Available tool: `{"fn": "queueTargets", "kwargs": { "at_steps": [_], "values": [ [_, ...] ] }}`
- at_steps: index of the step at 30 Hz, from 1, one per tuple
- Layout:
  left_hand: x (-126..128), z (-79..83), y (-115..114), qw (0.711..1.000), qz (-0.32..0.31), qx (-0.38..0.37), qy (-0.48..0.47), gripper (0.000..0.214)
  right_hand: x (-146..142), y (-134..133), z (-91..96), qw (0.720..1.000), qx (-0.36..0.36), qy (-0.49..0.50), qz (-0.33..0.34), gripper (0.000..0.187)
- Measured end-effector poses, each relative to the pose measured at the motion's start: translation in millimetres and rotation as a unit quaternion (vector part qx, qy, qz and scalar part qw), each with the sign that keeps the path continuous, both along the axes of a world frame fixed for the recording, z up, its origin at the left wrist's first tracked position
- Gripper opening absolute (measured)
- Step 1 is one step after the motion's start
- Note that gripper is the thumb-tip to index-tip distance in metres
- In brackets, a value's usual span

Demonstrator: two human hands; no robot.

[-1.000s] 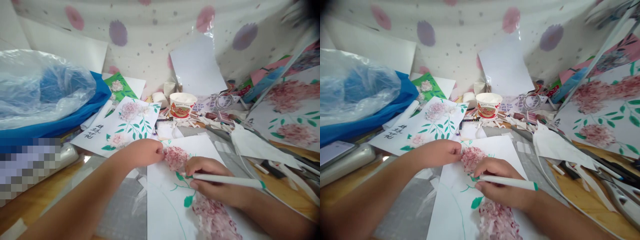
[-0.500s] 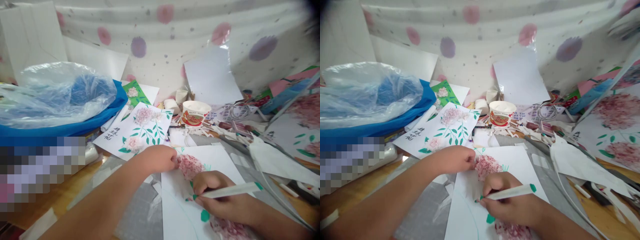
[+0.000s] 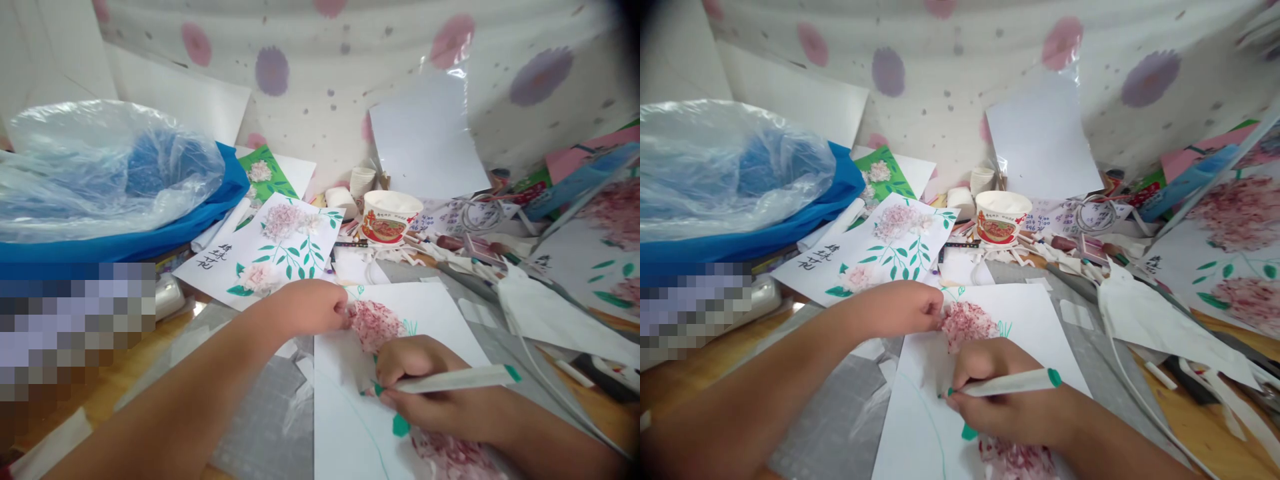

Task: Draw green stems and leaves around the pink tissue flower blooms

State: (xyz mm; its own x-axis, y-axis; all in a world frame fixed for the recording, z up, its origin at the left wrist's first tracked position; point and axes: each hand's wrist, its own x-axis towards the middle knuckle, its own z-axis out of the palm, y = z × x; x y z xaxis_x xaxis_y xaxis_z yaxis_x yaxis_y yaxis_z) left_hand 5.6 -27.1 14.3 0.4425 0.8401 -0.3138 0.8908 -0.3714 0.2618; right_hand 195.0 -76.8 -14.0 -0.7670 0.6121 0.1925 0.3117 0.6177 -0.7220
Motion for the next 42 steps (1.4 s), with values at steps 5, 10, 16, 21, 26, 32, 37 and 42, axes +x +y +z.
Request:
{"fn": "queueTargets", "kwargs": {
  "at_steps": [5, 10, 16, 21, 26, 32, 37, 42],
  "values": [
    [-0.3, -2.0, 1.0, 1.000, -0.012, 0.002, -0.011, 0.023, -0.2, -0.1, 0.2, 1.000, -0.006, 0.007, 0.008, 0.010],
    [-0.1, -4.6, 2.7, 1.000, -0.018, 0.002, -0.012, 0.022, -0.3, 1.3, 1.3, 1.000, -0.013, -0.008, 0.009, 0.011],
    [0.5, -2.5, 2.4, 1.000, -0.017, -0.002, 0.000, 0.023, 1.8, 0.9, 0.2, 1.000, -0.016, -0.009, 0.005, 0.010],
    [2.3, 0.4, 1.5, 1.000, -0.023, -0.008, 0.006, 0.022, 2.2, 0.7, -1.8, 1.000, -0.012, -0.004, 0.007, 0.011],
    [2.6, 2.2, 0.4, 1.000, -0.021, 0.000, 0.009, 0.022, 4.4, 1.9, -4.7, 1.000, -0.013, 0.007, 0.004, 0.009],
    [2.0, 2.6, 0.0, 1.000, -0.027, -0.004, 0.009, 0.021, 3.6, 1.4, -4.1, 1.000, -0.007, 0.016, 0.009, 0.010],
    [2.4, 3.0, -0.2, 1.000, -0.028, -0.003, 0.010, 0.020, 1.6, 0.6, -1.5, 1.000, -0.002, 0.005, 0.014, 0.011],
    [3.5, 3.4, -0.3, 0.999, -0.030, 0.004, 0.013, 0.020, 1.5, 0.1, -0.3, 1.000, 0.004, -0.009, 0.007, 0.011]
  ]
}}
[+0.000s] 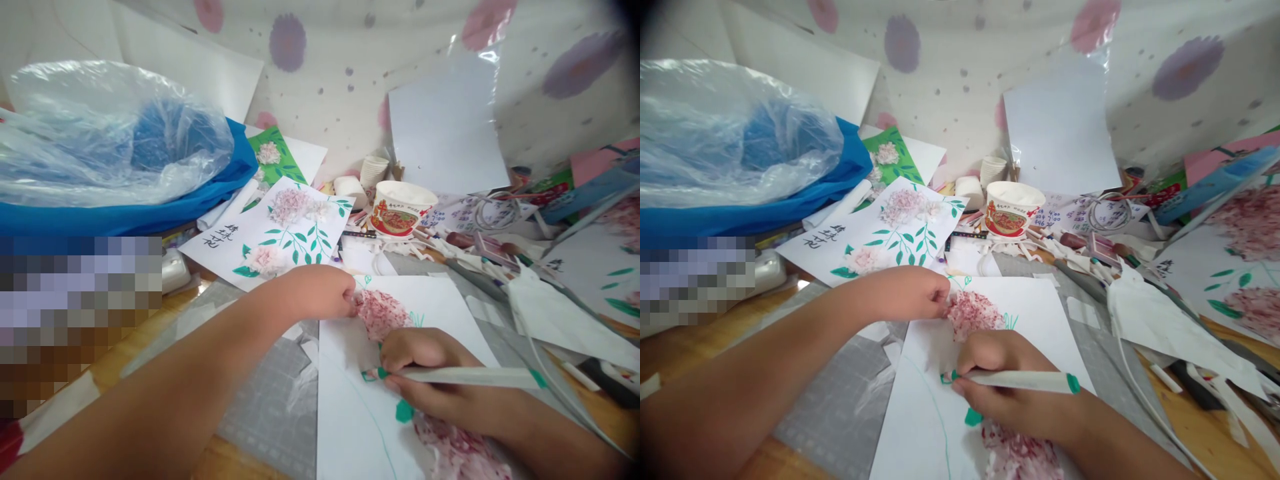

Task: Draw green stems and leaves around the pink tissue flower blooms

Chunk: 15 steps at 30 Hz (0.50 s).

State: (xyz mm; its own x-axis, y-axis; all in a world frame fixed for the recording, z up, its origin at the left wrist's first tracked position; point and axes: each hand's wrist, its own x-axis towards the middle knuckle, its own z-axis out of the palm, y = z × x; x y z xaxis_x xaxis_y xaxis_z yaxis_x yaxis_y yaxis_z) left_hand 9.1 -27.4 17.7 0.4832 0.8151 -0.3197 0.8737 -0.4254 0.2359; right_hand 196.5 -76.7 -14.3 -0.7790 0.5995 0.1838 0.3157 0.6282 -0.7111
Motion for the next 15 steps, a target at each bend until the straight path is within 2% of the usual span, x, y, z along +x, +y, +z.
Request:
{"fn": "queueTargets", "kwargs": {
  "at_steps": [15],
  "values": [
    [2.7, -0.6, 0.4, 1.000, 0.005, 0.019, -0.004, 0.017, 0.7, -0.9, -4.7, 1.000, 0.019, -0.025, -0.005, 0.004]
  ]
}}
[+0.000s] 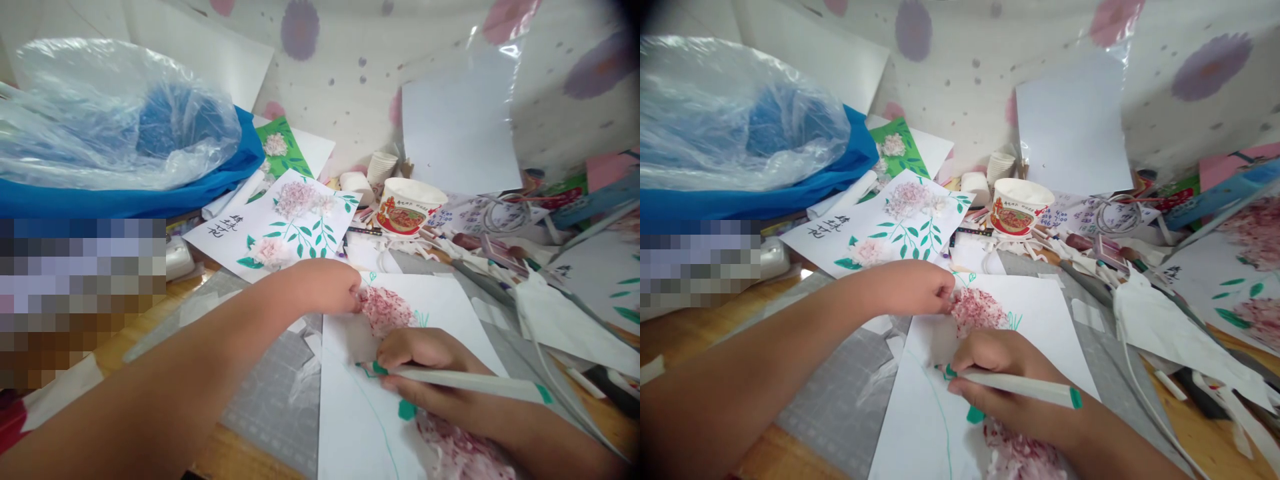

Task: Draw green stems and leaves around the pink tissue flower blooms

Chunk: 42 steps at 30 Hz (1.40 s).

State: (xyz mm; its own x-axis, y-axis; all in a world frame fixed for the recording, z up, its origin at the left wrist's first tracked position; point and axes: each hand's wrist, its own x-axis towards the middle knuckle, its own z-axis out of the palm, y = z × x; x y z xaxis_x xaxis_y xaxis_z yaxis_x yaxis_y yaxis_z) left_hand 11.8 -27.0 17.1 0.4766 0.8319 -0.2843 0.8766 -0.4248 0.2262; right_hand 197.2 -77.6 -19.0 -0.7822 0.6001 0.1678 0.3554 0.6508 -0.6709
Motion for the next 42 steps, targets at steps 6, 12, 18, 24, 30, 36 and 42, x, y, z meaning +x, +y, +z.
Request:
{"fn": "queueTargets", "kwargs": {
  "at_steps": [6, 12, 18, 24, 30, 36, 42],
  "values": [
    [-1.8, 0.7, -0.7, 1.000, -0.009, -0.006, -0.002, 0.016, -1.7, -1.1, 0.1, 1.000, -0.014, 0.004, -0.010, 0.007],
    [-2.2, 0.6, -0.4, 1.000, -0.006, -0.013, -0.002, 0.017, -1.0, -3.6, 2.7, 0.997, -0.070, 0.030, -0.031, 0.009],
    [-1.8, 0.6, -0.2, 1.000, -0.009, -0.010, -0.002, 0.017, -1.9, -2.3, 1.4, 0.999, -0.044, 0.024, -0.018, 0.008],
    [-0.8, 1.3, -1.0, 1.000, -0.007, -0.006, -0.001, 0.016, -1.7, -1.8, -0.3, 0.999, -0.032, 0.017, -0.014, 0.007],
    [-0.1, 2.5, -2.4, 1.000, -0.011, -0.005, 0.002, 0.016, -2.4, -3.2, 0.1, 0.999, -0.024, 0.013, -0.023, 0.008],
    [-0.6, 2.1, -2.2, 1.000, 0.000, -0.006, 0.002, 0.017, -2.8, -2.3, -0.7, 0.999, -0.030, 0.015, -0.023, 0.006],
    [-0.4, 2.4, -2.1, 1.000, 0.000, -0.005, 0.003, 0.016, -1.1, -3.4, -0.1, 0.999, -0.022, 0.010, -0.023, 0.005]
  ]
}}
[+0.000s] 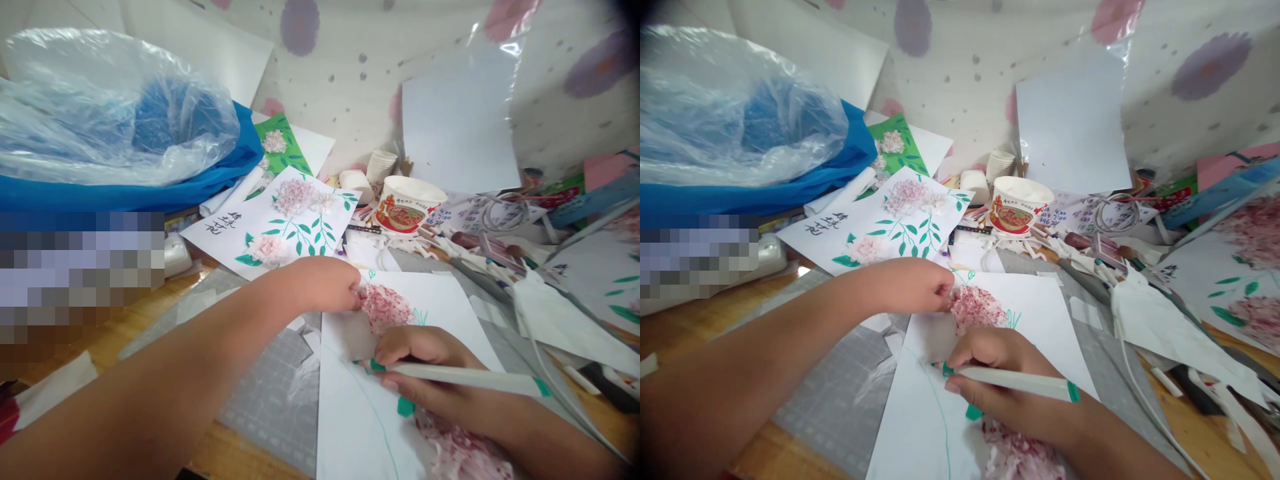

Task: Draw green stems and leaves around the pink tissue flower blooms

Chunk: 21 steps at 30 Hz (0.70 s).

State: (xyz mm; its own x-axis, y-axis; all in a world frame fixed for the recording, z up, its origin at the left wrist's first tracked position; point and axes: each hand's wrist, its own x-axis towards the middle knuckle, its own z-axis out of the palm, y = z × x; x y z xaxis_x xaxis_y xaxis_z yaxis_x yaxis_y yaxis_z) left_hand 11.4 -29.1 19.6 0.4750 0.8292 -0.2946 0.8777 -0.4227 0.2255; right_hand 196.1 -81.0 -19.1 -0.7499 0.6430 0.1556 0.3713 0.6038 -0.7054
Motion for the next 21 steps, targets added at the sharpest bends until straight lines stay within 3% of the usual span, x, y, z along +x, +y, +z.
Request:
{"fn": "queueTargets", "kwargs": {
  "at_steps": [13, 21],
  "values": [
    [0.7, 0.2, -1.3, 1.000, -0.006, 0.008, 0.003, 0.016, -1.8, 0.3, 0.7, 0.999, 0.036, -0.022, 0.032, 0.007],
    [-0.2, -2.2, 0.3, 1.000, -0.008, 0.009, -0.001, 0.019, 0.8, -0.2, -1.8, 0.997, 0.046, 0.065, 0.017, 0.007]
  ]
}}
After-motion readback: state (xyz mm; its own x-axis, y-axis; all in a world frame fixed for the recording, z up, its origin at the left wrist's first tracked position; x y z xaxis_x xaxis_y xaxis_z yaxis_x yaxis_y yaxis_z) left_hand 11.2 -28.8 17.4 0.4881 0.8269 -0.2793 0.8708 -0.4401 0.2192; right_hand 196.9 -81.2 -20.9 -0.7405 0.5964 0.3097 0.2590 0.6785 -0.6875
